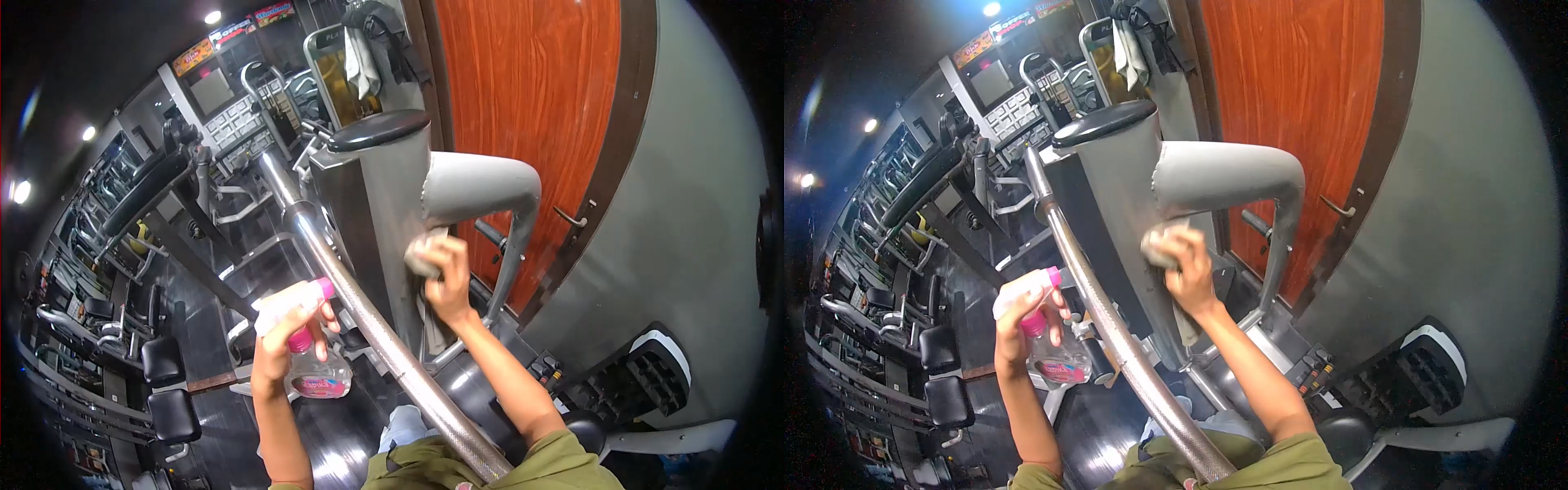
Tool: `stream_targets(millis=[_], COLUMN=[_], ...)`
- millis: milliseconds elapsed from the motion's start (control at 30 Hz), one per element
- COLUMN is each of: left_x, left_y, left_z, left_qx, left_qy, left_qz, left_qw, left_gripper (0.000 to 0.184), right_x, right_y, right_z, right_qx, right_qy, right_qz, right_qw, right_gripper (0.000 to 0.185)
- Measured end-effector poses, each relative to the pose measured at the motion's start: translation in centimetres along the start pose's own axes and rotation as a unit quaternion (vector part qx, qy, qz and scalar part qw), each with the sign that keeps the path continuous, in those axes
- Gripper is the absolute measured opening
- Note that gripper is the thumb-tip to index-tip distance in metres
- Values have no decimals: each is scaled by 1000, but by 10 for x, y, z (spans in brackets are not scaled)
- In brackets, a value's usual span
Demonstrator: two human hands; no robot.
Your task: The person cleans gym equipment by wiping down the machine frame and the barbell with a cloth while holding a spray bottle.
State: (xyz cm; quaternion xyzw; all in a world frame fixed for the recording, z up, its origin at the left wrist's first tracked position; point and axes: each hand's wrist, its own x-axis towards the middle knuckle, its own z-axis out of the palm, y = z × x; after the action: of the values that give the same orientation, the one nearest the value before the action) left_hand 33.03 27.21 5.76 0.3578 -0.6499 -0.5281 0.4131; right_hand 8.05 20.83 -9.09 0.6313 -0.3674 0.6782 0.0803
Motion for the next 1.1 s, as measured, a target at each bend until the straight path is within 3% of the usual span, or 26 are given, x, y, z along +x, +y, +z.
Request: stream_targets(millis=[67, 167, 267, 333, 400, 500, 633, 833, 933, 1100], left_x=[-4, -9, -16, -20, -23, -26, -29, -32, -33, -31], left_y=[-14, -27, -43, -55, -60, -66, -78, -82, -83, -86], left_z=[3, 2, 3, 2, 3, 3, 8, 8, 5, 8], left_qx=[-49, -77, -114, -139, -154, -148, -164, -162, -165, -171], left_qy=[33, 27, 38, 54, 57, 57, 62, 50, 57, 46], left_qz=[14, 17, 31, 32, 24, 30, 22, 23, 23, 13], left_qw=[998, 997, 992, 988, 986, 987, 984, 985, 984, 984], left_gripper=[36, 36, 38, 39, 39, 40, 39, 36, 36, 36], right_x=[37, 22, -59, -115, -103, -35, 31, -69, -51, 30], right_y=[-6, 1, 5, 6, -6, -22, -39, -11, -12, -40], right_z=[9, 17, 22, 16, 19, 18, 20, 8, -5, 8], right_qx=[-9, 1, 34, 70, 87, 14, -1, -23, -34, -6], right_qy=[103, 96, 16, -134, -139, -59, 35, -125, -176, -40], right_qz=[41, 35, 61, 84, 73, -8, -32, -24, -45, -51], right_qw=[994, 995, 997, 985, 984, 998, 999, 992, 983, 998], right_gripper=[59, 56, 56, 60, 57, 61, 62, 59, 57, 53])
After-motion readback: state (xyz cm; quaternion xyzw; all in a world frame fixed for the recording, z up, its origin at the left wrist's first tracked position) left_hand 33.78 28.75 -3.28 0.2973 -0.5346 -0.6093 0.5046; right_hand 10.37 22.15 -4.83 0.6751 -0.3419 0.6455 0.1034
